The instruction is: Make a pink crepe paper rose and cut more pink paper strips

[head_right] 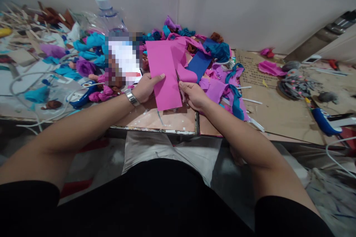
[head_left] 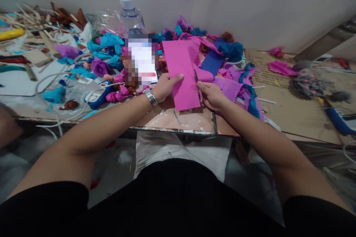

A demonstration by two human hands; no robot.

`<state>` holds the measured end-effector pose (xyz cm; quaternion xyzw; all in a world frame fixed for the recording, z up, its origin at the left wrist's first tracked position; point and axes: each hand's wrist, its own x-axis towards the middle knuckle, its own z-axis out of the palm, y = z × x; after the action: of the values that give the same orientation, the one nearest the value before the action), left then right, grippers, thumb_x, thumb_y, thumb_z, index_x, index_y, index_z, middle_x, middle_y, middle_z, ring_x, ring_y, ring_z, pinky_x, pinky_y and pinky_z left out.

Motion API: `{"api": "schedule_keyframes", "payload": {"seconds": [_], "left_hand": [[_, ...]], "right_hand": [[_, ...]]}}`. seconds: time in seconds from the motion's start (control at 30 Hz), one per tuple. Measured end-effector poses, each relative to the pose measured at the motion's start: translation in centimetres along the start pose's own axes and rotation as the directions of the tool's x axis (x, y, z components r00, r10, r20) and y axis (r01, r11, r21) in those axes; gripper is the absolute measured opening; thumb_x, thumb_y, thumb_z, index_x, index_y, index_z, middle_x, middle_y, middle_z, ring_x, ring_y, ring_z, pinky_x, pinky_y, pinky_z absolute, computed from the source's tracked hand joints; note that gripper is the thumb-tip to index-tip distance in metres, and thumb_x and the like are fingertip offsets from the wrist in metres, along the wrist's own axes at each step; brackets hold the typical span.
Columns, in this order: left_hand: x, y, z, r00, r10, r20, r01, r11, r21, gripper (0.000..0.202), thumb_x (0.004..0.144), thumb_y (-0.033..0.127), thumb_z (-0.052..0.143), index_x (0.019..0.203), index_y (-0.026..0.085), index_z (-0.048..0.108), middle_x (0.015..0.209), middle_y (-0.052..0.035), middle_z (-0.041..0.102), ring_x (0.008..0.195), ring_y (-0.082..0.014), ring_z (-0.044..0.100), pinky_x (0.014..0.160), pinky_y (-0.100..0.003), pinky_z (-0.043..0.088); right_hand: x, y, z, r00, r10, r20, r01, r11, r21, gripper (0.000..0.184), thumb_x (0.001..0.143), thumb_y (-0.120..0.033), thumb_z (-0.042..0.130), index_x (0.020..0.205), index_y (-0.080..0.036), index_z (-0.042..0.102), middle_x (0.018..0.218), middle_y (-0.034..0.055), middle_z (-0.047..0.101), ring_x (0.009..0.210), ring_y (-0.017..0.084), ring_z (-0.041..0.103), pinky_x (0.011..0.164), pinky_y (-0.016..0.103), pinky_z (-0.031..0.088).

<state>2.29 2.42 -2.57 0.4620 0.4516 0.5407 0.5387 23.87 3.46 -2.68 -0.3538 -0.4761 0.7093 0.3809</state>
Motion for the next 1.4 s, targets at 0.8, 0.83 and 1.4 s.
{"api": "schedule_keyframes", "payload": {"seconds": [0.8, 0.83, 1.4], "left_hand": [[-0.05, 0.16, 0.09, 1.000, -0.005, 0.012, 0.005, 1.000, -0.008, 0.055, 0.077, 0.066, 0.082, 0.099, 0.015, 0.074, 0.098, -0.0089, 0.080, 0.074, -0.0133, 0.072, 0.069, -0.024, 0.058], [0.01, 0.25, 0.11, 1.000, -0.003, -0.003, 0.003, 1.000, -0.017, 0.056, 0.078, 0.067, 0.081, 0.098, 0.016, 0.074, 0.097, -0.0083, 0.080, 0.073, -0.0129, 0.071, 0.068, -0.024, 0.057], [0.02, 0.11, 0.09, 1.000, 0.006, 0.005, -0.006, 1.000, 0.000, 0.042, 0.079, 0.053, 0.083, 0.093, 0.014, 0.074, 0.090, -0.0062, 0.079, 0.070, -0.0105, 0.069, 0.067, -0.022, 0.057]], "right_hand": [[-0.26, -0.51, 0.40, 0.999, 0.019, -0.030, -0.018, 1.000, 0.024, 0.047, 0.070, -0.054, 0.096, 0.076, -0.016, 0.067, 0.070, 0.0010, 0.068, 0.060, 0.012, 0.060, 0.060, 0.025, 0.055], [-0.30, -0.59, 0.41, 0.999, 0.021, -0.024, -0.021, 1.000, 0.018, 0.049, 0.070, -0.055, 0.096, 0.077, -0.016, 0.067, 0.067, 0.0004, 0.066, 0.057, 0.011, 0.058, 0.057, 0.024, 0.053], [-0.11, -0.10, 0.43, 1.000, 0.013, -0.018, -0.013, 1.000, -0.004, 0.058, 0.072, -0.067, 0.090, 0.076, -0.018, 0.059, 0.060, -0.0022, 0.059, 0.051, 0.009, 0.049, 0.048, 0.022, 0.039]]}}
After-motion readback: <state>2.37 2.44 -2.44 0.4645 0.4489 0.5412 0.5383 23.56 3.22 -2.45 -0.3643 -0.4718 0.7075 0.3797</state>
